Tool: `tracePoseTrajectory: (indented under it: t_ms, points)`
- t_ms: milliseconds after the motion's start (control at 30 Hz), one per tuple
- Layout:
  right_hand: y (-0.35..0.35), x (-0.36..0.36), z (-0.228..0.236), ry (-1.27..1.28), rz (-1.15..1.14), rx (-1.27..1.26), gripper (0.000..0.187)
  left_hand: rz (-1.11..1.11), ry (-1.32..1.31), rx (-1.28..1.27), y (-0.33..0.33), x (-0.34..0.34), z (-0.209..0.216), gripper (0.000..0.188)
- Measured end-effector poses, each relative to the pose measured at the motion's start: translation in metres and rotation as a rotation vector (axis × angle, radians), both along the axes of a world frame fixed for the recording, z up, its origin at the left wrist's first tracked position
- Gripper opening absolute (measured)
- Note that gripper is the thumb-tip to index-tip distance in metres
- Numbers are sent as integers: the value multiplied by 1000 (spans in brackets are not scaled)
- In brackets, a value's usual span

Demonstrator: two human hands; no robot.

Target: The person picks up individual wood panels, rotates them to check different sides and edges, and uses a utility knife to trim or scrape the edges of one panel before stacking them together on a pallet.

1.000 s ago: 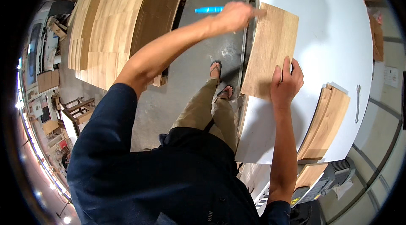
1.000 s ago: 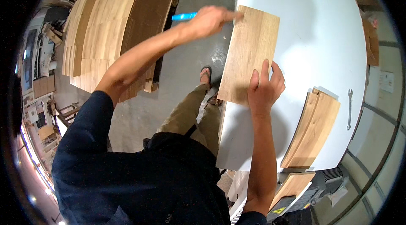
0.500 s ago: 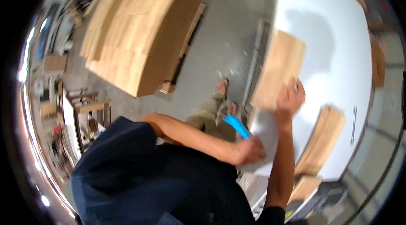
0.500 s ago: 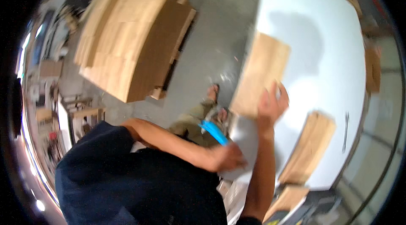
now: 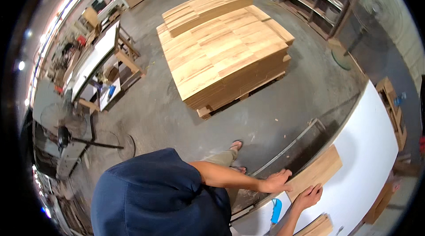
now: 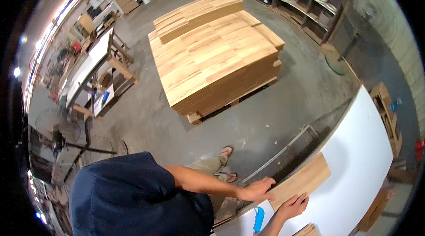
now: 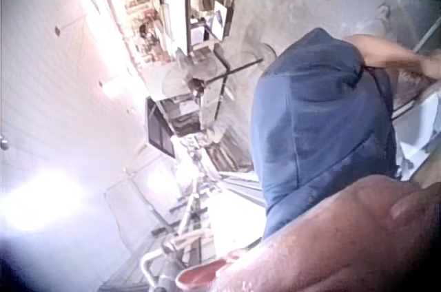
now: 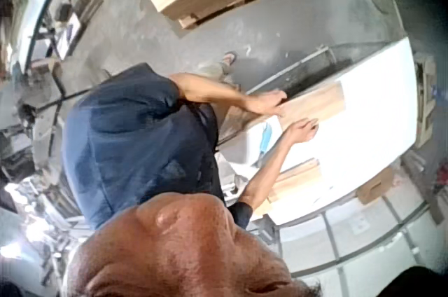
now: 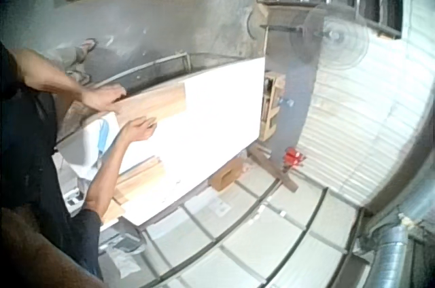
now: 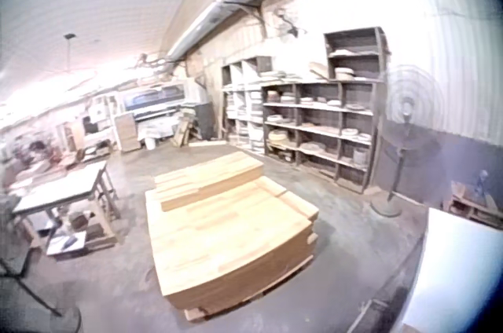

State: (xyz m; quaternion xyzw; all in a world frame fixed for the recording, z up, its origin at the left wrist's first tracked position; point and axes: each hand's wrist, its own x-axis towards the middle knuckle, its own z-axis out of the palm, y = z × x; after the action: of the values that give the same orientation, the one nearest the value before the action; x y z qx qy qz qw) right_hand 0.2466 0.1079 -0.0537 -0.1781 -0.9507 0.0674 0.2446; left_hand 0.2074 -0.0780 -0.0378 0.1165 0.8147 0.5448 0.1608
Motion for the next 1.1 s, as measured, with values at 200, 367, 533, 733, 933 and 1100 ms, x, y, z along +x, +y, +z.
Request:
tracePoseTrajectory:
  t_ms: [200, 367, 533, 733, 933, 1100]
  points:
    - [-1, -3, 10, -91, 30, -247, 38, -99, -265, 10, 2, -27, -4, 29]
    - [-67, -18, 43, 139, -95, -1027, 45, -124, -214, 216, -76, -42, 4, 25]
    - [-175, -48, 78, 246, 17, -1659, 40, -331, -234, 342, -231, -52, 21, 28]
    - [-378, -104, 119, 146, 264, -1768, 31, 92, -506, 662, -431, -46, 68, 19]
    - [-534, -152, 152, 123, 674, -1860, 40, 448, -179, 474, -574, -32, 120, 17]
    - [-640, -168, 180, 74, 814, -1873, 39, 684, 82, 378, -648, -11, 137, 19]
